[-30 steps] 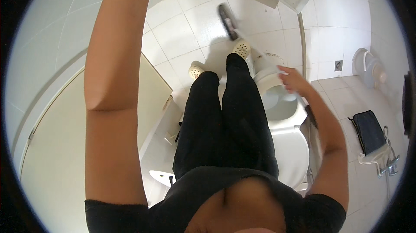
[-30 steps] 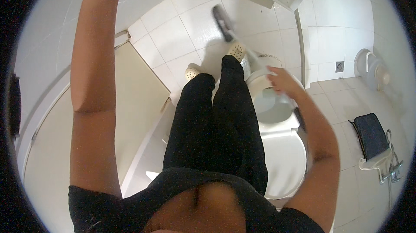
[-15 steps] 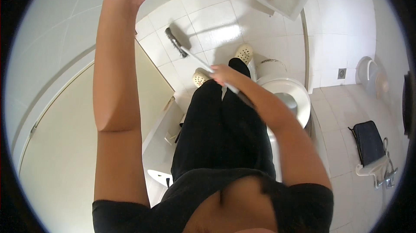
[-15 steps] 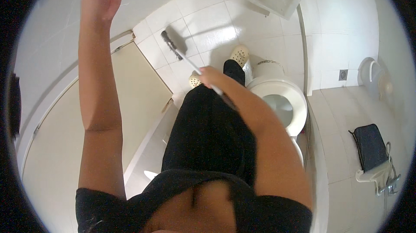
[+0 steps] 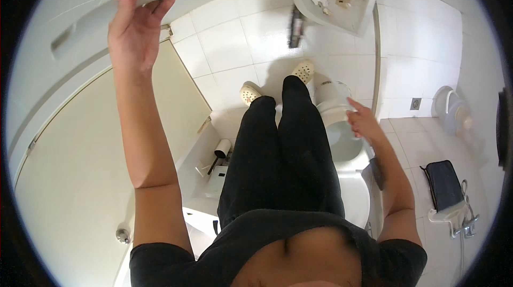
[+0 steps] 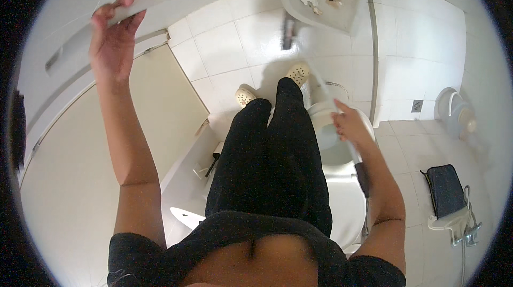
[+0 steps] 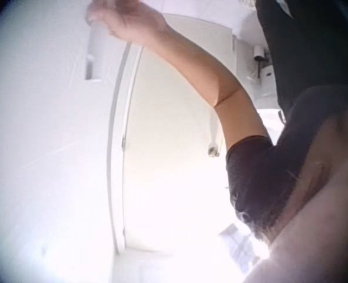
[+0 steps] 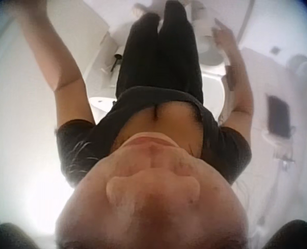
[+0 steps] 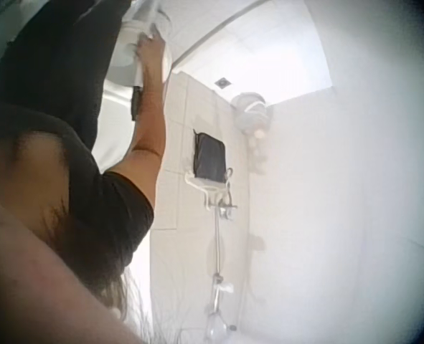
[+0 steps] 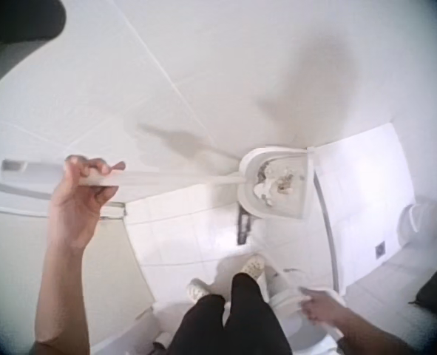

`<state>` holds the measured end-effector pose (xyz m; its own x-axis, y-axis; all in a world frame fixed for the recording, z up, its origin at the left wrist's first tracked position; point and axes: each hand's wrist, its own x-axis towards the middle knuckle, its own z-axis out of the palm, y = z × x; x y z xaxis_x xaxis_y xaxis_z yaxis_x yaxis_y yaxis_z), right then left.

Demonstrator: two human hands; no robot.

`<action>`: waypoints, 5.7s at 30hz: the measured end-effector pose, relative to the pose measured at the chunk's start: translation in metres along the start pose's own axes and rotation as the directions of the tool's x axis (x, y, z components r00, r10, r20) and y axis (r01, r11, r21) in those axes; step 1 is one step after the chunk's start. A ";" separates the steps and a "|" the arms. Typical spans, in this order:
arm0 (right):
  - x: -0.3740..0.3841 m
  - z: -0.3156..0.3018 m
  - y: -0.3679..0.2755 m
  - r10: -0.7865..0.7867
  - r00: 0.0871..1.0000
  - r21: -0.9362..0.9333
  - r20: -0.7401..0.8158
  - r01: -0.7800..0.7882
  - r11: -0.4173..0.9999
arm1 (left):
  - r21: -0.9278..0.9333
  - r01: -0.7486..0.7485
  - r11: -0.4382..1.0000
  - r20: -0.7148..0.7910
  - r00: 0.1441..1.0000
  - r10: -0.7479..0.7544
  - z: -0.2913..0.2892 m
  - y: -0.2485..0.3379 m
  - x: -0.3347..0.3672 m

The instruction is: The person sweeps the bathroom floor with a broom and dustpan, empties a dustpan into a trash bag, and then scrubs a toilet and washes a brush in the sink.

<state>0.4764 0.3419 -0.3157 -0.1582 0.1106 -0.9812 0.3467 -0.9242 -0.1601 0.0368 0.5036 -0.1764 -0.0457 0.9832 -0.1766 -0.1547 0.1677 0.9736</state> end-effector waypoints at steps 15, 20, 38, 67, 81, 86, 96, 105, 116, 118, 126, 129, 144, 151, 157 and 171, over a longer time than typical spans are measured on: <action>0.009 0.008 0.049 0.094 0.996 0.207 0.003 -0.092 0.974 | 0.110 -0.043 0.993 -0.288 0.955 0.073 -0.077 0.052 -0.157; -0.035 -0.002 0.021 0.036 0.979 -0.005 -0.202 -0.038 0.999 | 0.086 -0.033 0.996 -0.407 0.911 0.065 -0.119 0.071 -0.234; 0.174 0.232 -0.122 -0.207 0.884 -0.073 0.419 0.259 0.963 | 0.059 -0.006 0.998 -0.797 0.601 0.051 -0.185 0.098 -0.457; 0.016 0.178 0.041 -0.114 0.975 -0.173 0.188 0.147 0.974 | -0.099 -0.051 0.994 -0.837 0.544 -0.055 -0.230 0.047 -0.472; -0.077 0.097 0.015 -0.154 0.986 -0.217 -0.062 0.138 0.967 | -0.038 -0.022 0.999 -0.837 0.547 -0.020 -0.234 0.065 -0.443; 0.009 0.204 -0.002 -0.360 0.917 -0.238 0.171 0.393 0.888 | -0.050 0.052 0.997 -0.795 0.603 -0.071 -0.244 0.058 -0.437; -0.026 0.245 -0.009 -0.351 0.936 0.118 0.039 0.344 0.931 | 0.009 0.075 0.997 -0.624 0.780 -0.054 -0.322 0.051 -0.469; -0.077 0.315 0.074 -0.379 0.916 0.267 -0.131 0.401 0.876 | 0.059 0.027 0.998 -0.475 0.880 0.004 -0.351 0.054 -0.495; -0.262 0.509 0.231 -0.388 0.875 -0.012 -0.289 0.402 0.916 | 0.341 0.099 0.935 -0.442 0.894 0.067 -0.313 0.094 -0.545; -0.241 0.541 0.267 -0.618 0.638 -0.343 -0.459 0.515 0.786 | 0.410 0.061 0.910 -0.412 0.902 0.125 -0.311 0.100 -0.546; -0.224 0.627 0.300 -0.491 0.520 -0.218 -0.699 0.499 0.839 | 0.571 -0.051 0.819 -0.227 0.950 0.217 -0.277 0.122 -0.572; -0.247 0.666 0.318 -0.272 0.705 0.194 -0.655 0.505 0.841 | 0.607 -0.101 0.788 -0.128 0.967 0.222 -0.288 0.134 -0.581; -0.201 0.529 0.280 0.051 0.944 0.783 -0.325 0.299 -0.545 | 0.748 -0.036 0.663 0.102 0.993 -0.060 -0.281 0.226 -0.526; -0.155 0.541 0.231 0.002 0.889 0.810 -0.459 0.417 0.412 | 0.838 -0.125 0.531 0.241 0.958 -0.156 -0.283 0.207 -0.511; -0.313 0.586 0.231 0.034 0.956 0.938 -0.291 0.292 -0.185 | 0.851 -0.119 0.512 0.269 0.935 -0.231 -0.275 0.213 -0.504; -0.278 0.401 0.340 -0.014 0.949 0.512 -0.315 0.157 -0.844 | 0.827 0.194 0.528 -0.013 0.945 -0.327 -0.254 0.206 -0.517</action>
<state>0.2679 -0.1496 -0.0539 0.1359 0.2330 -0.9629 -0.7910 0.6108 0.0361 -0.2217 0.0118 0.0790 -0.0054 0.8731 -0.4874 0.7254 0.3389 0.5991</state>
